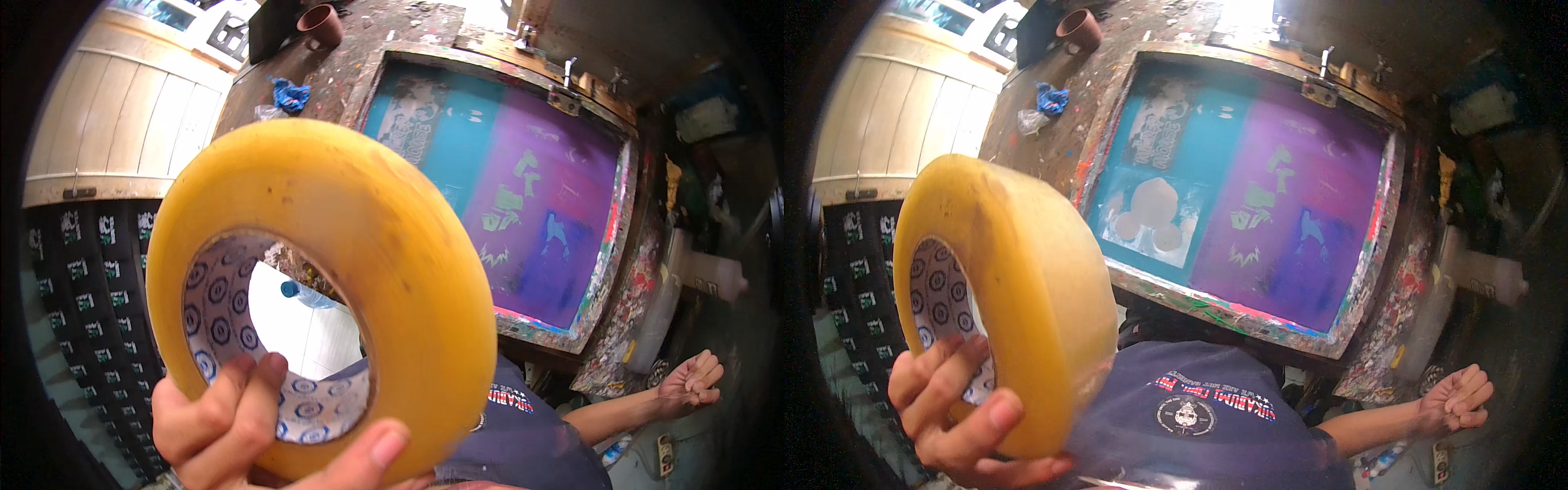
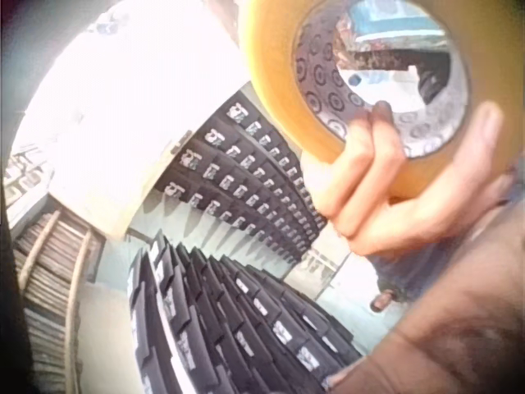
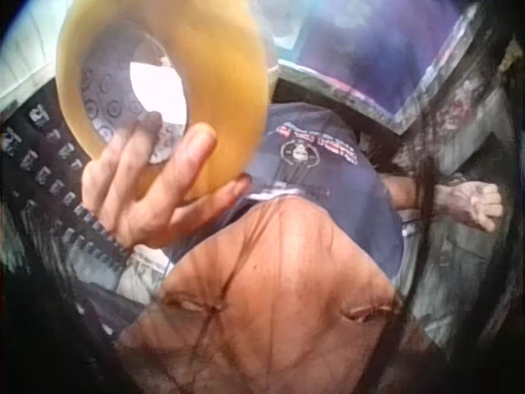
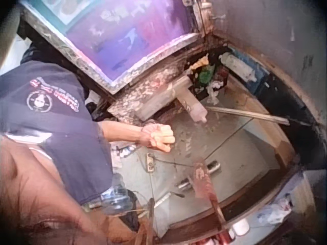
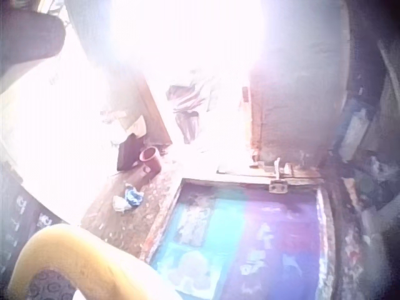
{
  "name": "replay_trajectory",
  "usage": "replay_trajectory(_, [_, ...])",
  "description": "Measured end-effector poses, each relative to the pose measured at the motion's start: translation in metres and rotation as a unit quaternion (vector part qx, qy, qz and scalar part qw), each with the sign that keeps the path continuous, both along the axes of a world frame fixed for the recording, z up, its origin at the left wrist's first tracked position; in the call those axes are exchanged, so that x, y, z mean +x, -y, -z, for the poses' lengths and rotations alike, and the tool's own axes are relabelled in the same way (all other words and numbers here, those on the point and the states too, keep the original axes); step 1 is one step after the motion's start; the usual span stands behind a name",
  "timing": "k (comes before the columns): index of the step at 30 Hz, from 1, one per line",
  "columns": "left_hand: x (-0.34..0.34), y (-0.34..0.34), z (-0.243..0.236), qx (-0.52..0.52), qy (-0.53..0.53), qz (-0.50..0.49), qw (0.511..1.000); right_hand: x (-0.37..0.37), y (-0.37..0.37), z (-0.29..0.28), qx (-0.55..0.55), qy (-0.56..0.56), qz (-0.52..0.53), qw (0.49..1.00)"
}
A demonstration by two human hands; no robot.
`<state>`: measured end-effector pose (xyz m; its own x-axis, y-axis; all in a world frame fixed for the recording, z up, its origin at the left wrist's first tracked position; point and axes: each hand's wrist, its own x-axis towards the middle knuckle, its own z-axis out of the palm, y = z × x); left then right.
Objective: The person secures a screen printing frame to a workbench using a clamp, then applies masking tape to the edges of the frame. They smooth the tape down and adjust the frame position before walking away.
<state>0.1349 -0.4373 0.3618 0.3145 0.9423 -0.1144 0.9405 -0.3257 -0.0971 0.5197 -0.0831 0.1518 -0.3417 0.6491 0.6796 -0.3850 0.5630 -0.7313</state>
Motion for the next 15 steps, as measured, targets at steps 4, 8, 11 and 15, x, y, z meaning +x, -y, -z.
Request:
replay_trajectory(4, [0.011,0.013,0.008,0.072,0.027,-0.120,0.990,0.027,-0.005,-0.003,0.004,-0.017,-0.015,1.000])
replay_trajectory(8, [0.006,0.017,0.012,0.092,0.058,-0.080,0.991,0.009,-0.007,0.038,-0.131,-0.084,-0.045,0.987])
replay_trajectory(11, [0.013,0.011,0.016,0.086,0.066,-0.122,0.987,-0.041,0.007,0.093,-0.214,-0.014,-0.115,0.970])
replay_trajectory(15, [0.028,-0.002,0.040,0.200,0.109,-0.200,0.953,-0.082,0.004,0.073,-0.150,0.109,-0.193,0.964])
